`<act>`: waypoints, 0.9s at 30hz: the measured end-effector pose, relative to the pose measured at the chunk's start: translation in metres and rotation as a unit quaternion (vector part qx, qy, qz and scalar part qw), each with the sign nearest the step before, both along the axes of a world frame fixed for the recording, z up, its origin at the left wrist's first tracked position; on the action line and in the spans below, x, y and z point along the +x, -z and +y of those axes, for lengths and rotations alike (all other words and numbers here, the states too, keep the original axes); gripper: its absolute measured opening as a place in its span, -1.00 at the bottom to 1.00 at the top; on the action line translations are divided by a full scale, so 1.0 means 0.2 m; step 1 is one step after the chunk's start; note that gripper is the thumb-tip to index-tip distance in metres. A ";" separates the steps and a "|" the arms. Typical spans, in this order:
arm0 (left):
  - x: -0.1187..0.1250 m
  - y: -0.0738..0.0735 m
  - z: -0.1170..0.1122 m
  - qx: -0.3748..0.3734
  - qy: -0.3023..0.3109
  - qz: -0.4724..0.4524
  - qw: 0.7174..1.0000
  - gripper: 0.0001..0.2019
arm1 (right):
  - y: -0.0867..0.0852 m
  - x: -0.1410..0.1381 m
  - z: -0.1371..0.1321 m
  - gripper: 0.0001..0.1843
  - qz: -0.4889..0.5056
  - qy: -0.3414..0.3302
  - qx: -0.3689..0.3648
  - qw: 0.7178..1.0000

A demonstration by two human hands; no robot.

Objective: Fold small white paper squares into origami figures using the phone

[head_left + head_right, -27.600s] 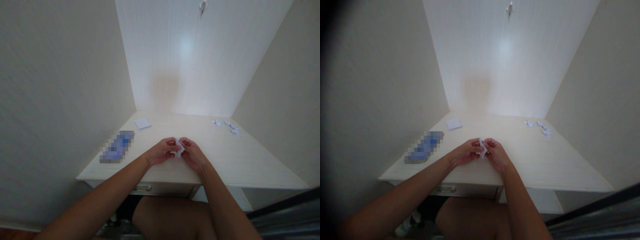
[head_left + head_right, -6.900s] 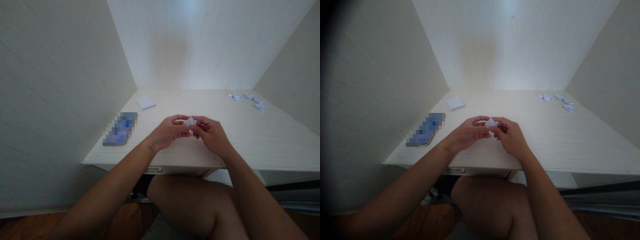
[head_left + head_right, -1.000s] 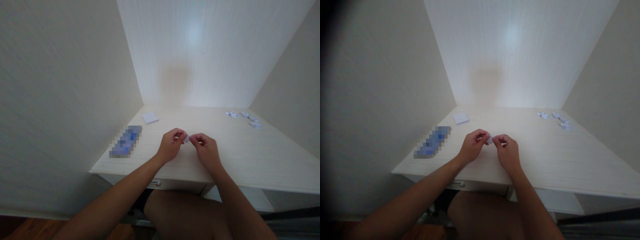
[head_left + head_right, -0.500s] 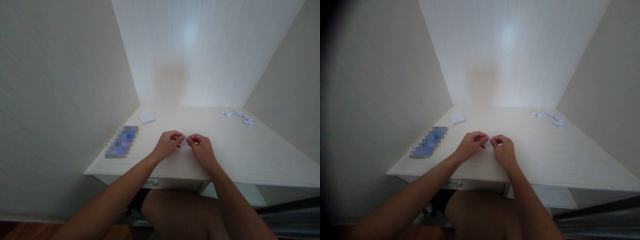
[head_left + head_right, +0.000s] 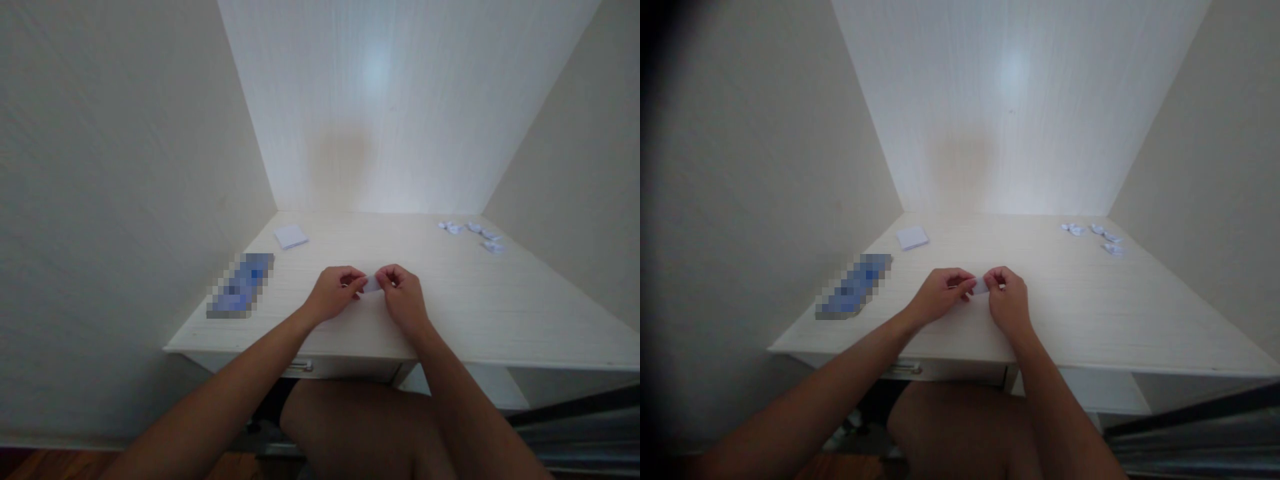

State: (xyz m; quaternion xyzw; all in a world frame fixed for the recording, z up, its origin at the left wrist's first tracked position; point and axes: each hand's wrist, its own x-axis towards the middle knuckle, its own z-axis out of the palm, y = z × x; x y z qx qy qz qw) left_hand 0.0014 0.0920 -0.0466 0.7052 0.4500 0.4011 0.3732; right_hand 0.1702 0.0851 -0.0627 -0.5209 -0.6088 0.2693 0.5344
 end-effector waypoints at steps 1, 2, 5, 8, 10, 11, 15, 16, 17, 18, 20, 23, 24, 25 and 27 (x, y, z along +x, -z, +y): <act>0.00 -0.01 0.00 -0.002 -0.005 0.000 1.000 -0.81 | 0.00 0.00 0.00 -0.79 0.006 0.005 0.001 1.000; 0.00 -0.01 0.00 -0.001 -0.011 0.002 1.000 -0.81 | 0.00 0.00 0.00 -0.78 0.012 0.005 0.001 1.000; -0.01 -0.01 0.01 0.008 -0.030 0.008 0.999 -0.82 | 0.00 -0.01 -0.01 -0.76 0.012 -0.014 -0.002 1.000; -0.02 0.00 0.01 0.017 -0.041 0.019 0.999 -0.82 | 0.00 -0.02 -0.01 -0.75 -0.008 -0.037 -0.011 0.999; -0.01 0.01 0.01 0.009 -0.037 0.017 0.999 -0.82 | 0.00 -0.02 0.00 -0.76 -0.022 -0.035 -0.015 0.999; -0.01 0.02 0.01 -0.001 -0.030 0.010 1.000 -0.82 | 0.01 -0.01 0.00 -0.77 -0.025 -0.028 -0.015 0.999; 0.00 0.04 0.02 -0.059 0.020 -0.027 0.998 -0.78 | 0.02 0.00 0.01 -0.76 0.013 0.007 -0.012 1.000; 0.00 0.04 0.02 -0.066 0.026 -0.025 0.997 -0.78 | 0.02 0.00 0.01 -0.76 0.025 0.012 -0.013 1.000; 0.00 0.04 0.02 -0.066 0.026 -0.020 0.997 -0.78 | 0.03 0.00 0.01 -0.75 0.033 0.013 -0.013 0.999; 0.00 0.04 0.02 -0.059 0.022 -0.011 0.998 -0.78 | 0.03 0.00 0.02 -0.73 0.035 0.012 -0.013 0.999; 0.00 0.03 0.02 -0.033 0.007 0.008 0.999 -0.79 | 0.03 0.00 0.02 -0.72 0.027 -0.002 -0.014 1.000; -0.01 0.04 0.02 -0.010 -0.004 0.021 1.000 -0.79 | 0.03 0.00 0.03 -0.72 0.005 -0.041 -0.018 0.999; -0.01 0.04 0.02 -0.010 -0.001 0.021 1.000 -0.79 | 0.03 0.00 0.03 -0.73 -0.003 -0.050 -0.020 0.999; -0.01 0.04 0.02 -0.012 0.004 0.019 1.000 -0.79 | 0.03 0.00 0.03 -0.73 -0.009 -0.053 -0.021 0.998; -0.01 0.05 0.02 -0.014 0.024 0.026 0.999 -0.76 | 0.03 0.00 0.03 -0.74 -0.011 -0.042 -0.022 0.999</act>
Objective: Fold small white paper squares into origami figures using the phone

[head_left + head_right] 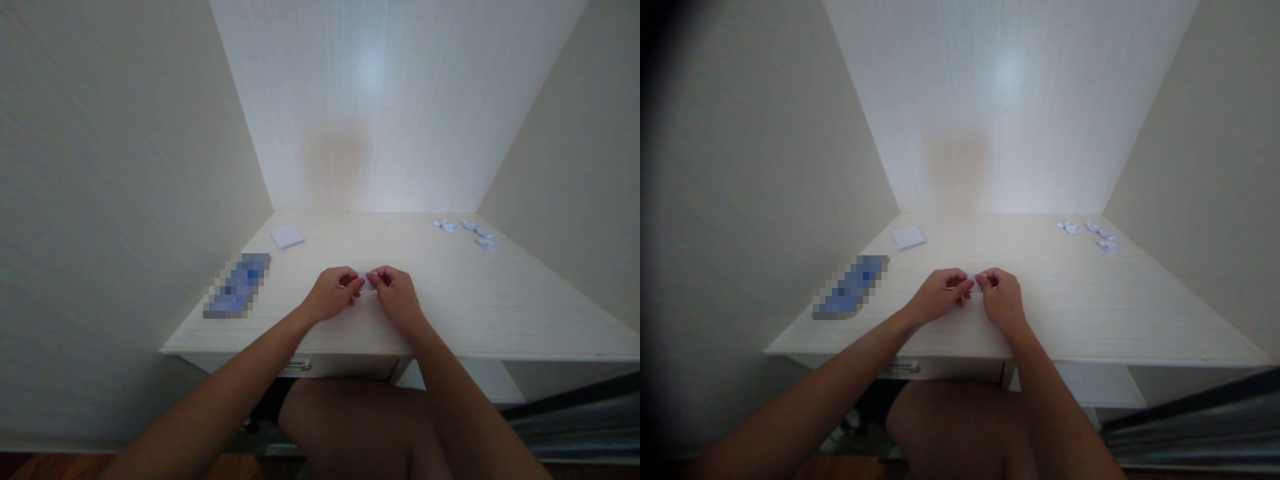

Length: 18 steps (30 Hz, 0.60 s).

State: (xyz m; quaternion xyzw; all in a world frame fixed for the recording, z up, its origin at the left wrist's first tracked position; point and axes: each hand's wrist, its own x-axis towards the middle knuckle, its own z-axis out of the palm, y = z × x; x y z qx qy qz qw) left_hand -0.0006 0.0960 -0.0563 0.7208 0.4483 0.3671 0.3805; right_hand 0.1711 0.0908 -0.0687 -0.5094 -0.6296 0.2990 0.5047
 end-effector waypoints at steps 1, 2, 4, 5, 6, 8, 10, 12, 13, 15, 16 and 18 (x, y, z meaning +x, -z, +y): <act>0.00 0.00 0.00 0.004 0.009 0.011 1.000 -0.75 | 0.00 0.00 0.00 -0.73 0.006 0.010 -0.002 1.000; 0.00 0.00 0.00 0.011 0.014 0.024 1.000 -0.73 | 0.00 0.00 0.00 -0.73 0.015 0.018 -0.005 1.000; 0.01 -0.01 0.00 0.027 0.011 0.048 0.998 -0.71 | 0.00 -0.01 -0.01 -0.72 0.036 0.028 -0.011 0.999; 0.01 -0.02 -0.01 0.032 0.002 0.054 0.998 -0.71 | 0.00 -0.02 -0.01 -0.71 0.045 0.030 -0.012 0.998; 0.01 -0.02 -0.01 0.033 -0.008 0.053 0.998 -0.72 | -0.01 -0.02 -0.01 -0.71 0.052 0.030 -0.013 0.998; 0.01 -0.03 -0.01 0.024 -0.024 0.043 0.998 -0.73 | -0.01 -0.03 -0.01 -0.71 0.065 0.026 -0.018 0.997; 0.02 -0.02 0.00 0.009 -0.024 0.028 0.999 -0.73 | 0.00 -0.03 0.00 -0.71 0.085 0.020 -0.030 0.996; 0.02 -0.02 0.00 -0.005 -0.010 0.010 1.000 -0.75 | 0.00 -0.02 0.01 -0.69 0.107 0.015 -0.040 0.993; 0.01 -0.01 0.00 -0.010 -0.004 -0.002 1.000 -0.76 | 0.00 -0.02 0.02 -0.67 0.115 0.012 -0.042 0.992; 0.01 0.00 0.01 -0.016 -0.002 -0.031 0.999 -0.77 | 0.00 -0.01 0.03 -0.65 0.119 0.004 -0.042 0.992; 0.01 0.01 0.01 -0.016 -0.006 -0.045 0.999 -0.77 | 0.00 0.00 0.03 -0.65 0.117 -0.001 -0.040 0.992; 0.01 0.02 0.02 -0.015 -0.019 -0.070 0.997 -0.76 | 0.00 0.01 0.02 -0.65 0.108 -0.013 -0.037 0.993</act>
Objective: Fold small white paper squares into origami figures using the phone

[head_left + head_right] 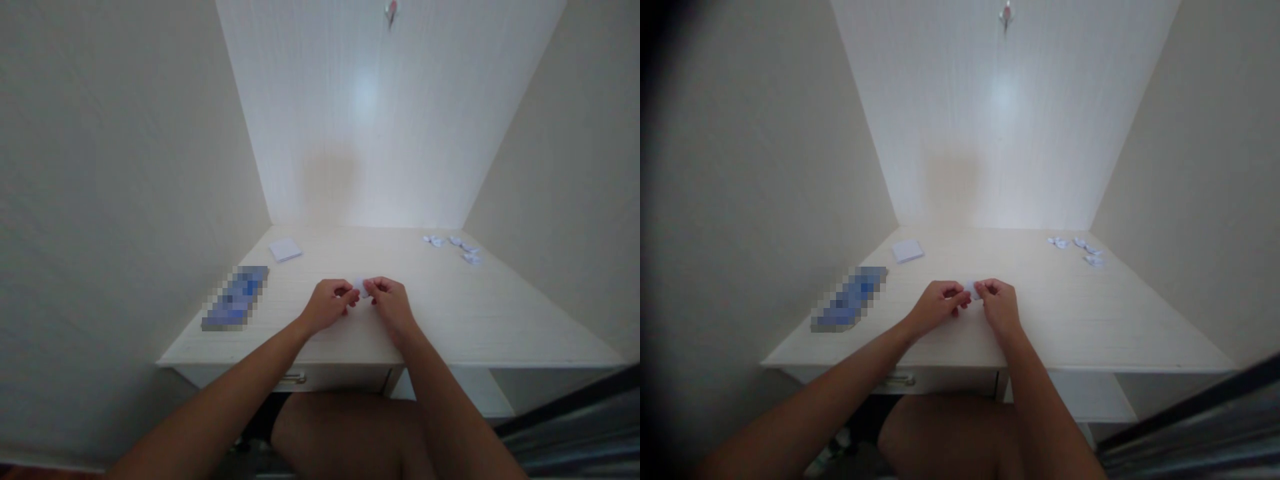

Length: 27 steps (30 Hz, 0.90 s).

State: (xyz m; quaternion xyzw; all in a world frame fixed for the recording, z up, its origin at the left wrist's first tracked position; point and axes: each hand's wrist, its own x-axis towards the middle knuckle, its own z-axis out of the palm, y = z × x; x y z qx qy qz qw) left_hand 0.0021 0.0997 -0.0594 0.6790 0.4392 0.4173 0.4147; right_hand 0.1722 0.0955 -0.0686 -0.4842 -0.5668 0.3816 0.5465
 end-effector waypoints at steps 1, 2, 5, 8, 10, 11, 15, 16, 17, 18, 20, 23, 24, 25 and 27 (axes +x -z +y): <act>0.00 0.00 0.00 0.002 -0.007 -0.011 1.000 -0.76 | 0.00 0.00 -0.01 -0.66 -0.006 -0.007 0.003 1.000; 0.00 0.00 0.01 0.006 -0.013 -0.022 1.000 -0.75 | -0.01 0.00 -0.01 -0.67 -0.014 -0.015 0.007 1.000; 0.01 -0.01 0.00 0.017 -0.028 -0.058 0.998 -0.73 | -0.04 0.00 -0.05 -0.73 -0.027 -0.045 0.017 0.998; 0.00 -0.06 -0.05 0.021 -0.023 -0.077 0.997 -0.71 | -0.08 -0.02 -0.11 -0.74 -0.017 -0.062 0.028 0.998; 0.00 -0.11 -0.11 0.020 -0.014 -0.083 0.996 -0.70 | -0.10 -0.04 -0.16 -0.74 0.005 -0.055 0.037 0.998; 0.00 -0.13 -0.15 0.019 -0.008 -0.085 0.996 -0.71 | -0.11 -0.05 -0.19 -0.74 0.021 -0.047 0.041 0.998; -0.01 -0.21 -0.38 0.004 0.036 -0.093 0.995 -0.73 | -0.12 -0.11 -0.40 -0.69 0.103 -0.008 0.049 0.993; -0.01 -0.22 -0.46 0.002 0.044 -0.096 0.994 -0.74 | -0.12 -0.12 -0.48 -0.68 0.134 -0.003 0.045 0.990; -0.01 -0.23 -0.54 0.002 0.047 -0.098 0.994 -0.74 | -0.12 -0.14 -0.56 -0.69 0.208 -0.009 0.029 0.978; -0.02 -0.23 -0.62 0.010 0.042 -0.100 0.994 -0.75 | -0.11 -0.16 -0.66 -0.70 0.275 -0.013 0.010 0.961; -0.04 -0.24 -0.78 0.051 0.023 -0.088 0.995 -0.72 | -0.10 -0.20 -0.85 -0.68 0.363 -0.016 -0.021 0.931; -0.07 -0.26 -1.01 0.163 0.041 0.003 0.986 -0.75 | -0.09 -0.25 -1.13 -0.74 0.435 0.000 -0.045 0.899; -0.09 -0.27 -1.08 0.206 0.055 0.038 0.976 -0.78 | -0.09 -0.26 -1.22 -0.75 0.444 -0.001 -0.048 0.895; -0.10 -0.28 -1.15 0.243 0.069 0.064 0.965 -0.80 | -0.10 -0.27 -1.30 -0.76 0.450 -0.002 -0.050 0.891; -0.12 -0.31 -1.28 0.289 0.088 0.088 0.949 -0.78 | -0.11 -0.27 -1.45 -0.78 0.445 -0.015 -0.050 0.894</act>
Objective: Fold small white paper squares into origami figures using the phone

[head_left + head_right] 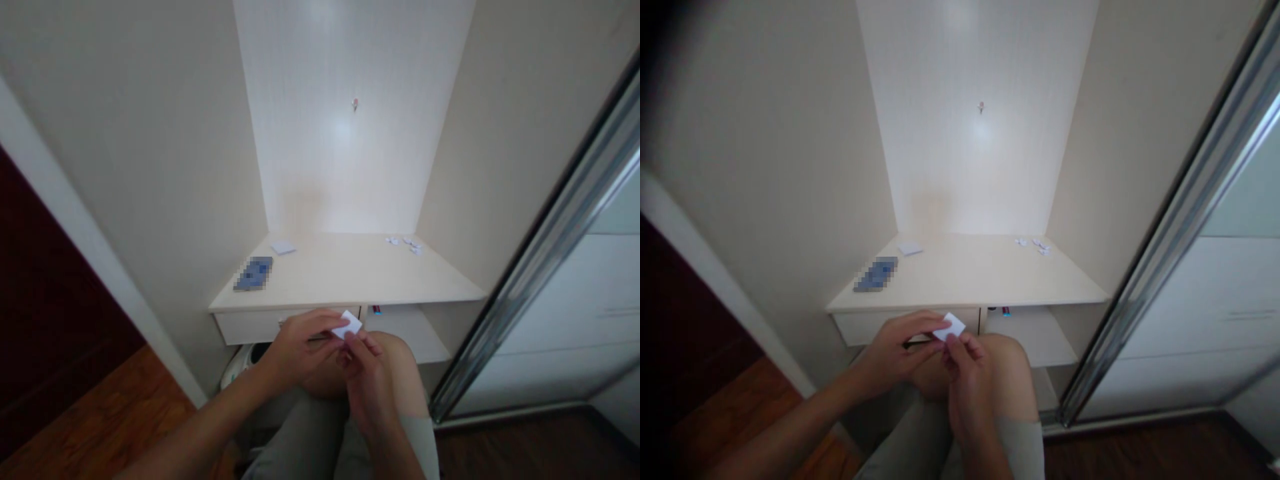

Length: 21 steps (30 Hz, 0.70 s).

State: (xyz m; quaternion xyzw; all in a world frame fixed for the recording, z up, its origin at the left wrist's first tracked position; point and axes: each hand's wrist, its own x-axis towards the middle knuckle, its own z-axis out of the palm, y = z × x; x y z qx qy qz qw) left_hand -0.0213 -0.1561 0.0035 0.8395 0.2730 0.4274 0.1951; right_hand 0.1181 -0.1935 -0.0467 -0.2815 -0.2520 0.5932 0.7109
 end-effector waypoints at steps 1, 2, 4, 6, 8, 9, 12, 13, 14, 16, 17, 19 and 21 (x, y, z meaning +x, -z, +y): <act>0.00 -0.02 -0.06 0.009 0.007 0.001 1.000 -0.75 | -0.01 0.01 -0.07 -0.78 -0.011 -0.006 0.006 1.000; -0.01 -0.04 -0.12 0.011 0.014 -0.002 1.000 -0.74 | -0.02 0.02 -0.13 -0.78 -0.026 -0.012 0.015 0.999; 0.00 -0.09 -0.25 0.011 0.014 -0.016 1.000 -0.79 | -0.05 0.05 -0.24 -0.79 -0.065 -0.015 0.039 0.997; 0.00 -0.14 -0.36 0.005 0.006 -0.031 0.999 -0.83 | -0.10 0.10 -0.35 -0.79 -0.107 -0.002 0.068 0.992; 0.02 -0.19 -0.46 -0.004 0.010 -0.035 0.999 -0.83 | -0.14 0.15 -0.44 -0.79 -0.147 0.019 0.099 0.984; 0.03 -0.22 -0.51 -0.008 0.019 -0.034 0.999 -0.81 | -0.17 0.17 -0.48 -0.77 -0.165 0.026 0.114 0.979; 0.06 -0.29 -0.60 -0.014 0.053 -0.034 0.998 -0.80 | -0.24 0.23 -0.57 -0.77 -0.188 0.037 0.140 0.971; 0.07 -0.31 -0.62 -0.013 0.063 -0.035 0.997 -0.80 | -0.26 0.25 -0.59 -0.77 -0.191 0.037 0.146 0.970; 0.09 -0.33 -0.63 -0.011 0.073 -0.036 0.997 -0.81 | -0.27 0.26 -0.61 -0.77 -0.194 0.037 0.152 0.968; 0.11 -0.37 -0.64 -0.013 0.090 -0.040 0.995 -0.80 | -0.29 0.28 -0.61 -0.76 -0.202 0.039 0.165 0.965; 0.12 -0.38 -0.63 -0.017 0.099 -0.043 0.994 -0.79 | -0.30 0.29 -0.60 -0.76 -0.205 0.043 0.169 0.963; 0.14 -0.40 -0.60 -0.029 0.113 -0.052 0.992 -0.77 | -0.31 0.29 -0.57 -0.75 -0.205 0.052 0.174 0.962; 0.15 -0.40 -0.55 -0.033 0.120 -0.065 0.990 -0.79 | -0.31 0.28 -0.53 -0.75 -0.200 0.057 0.172 0.963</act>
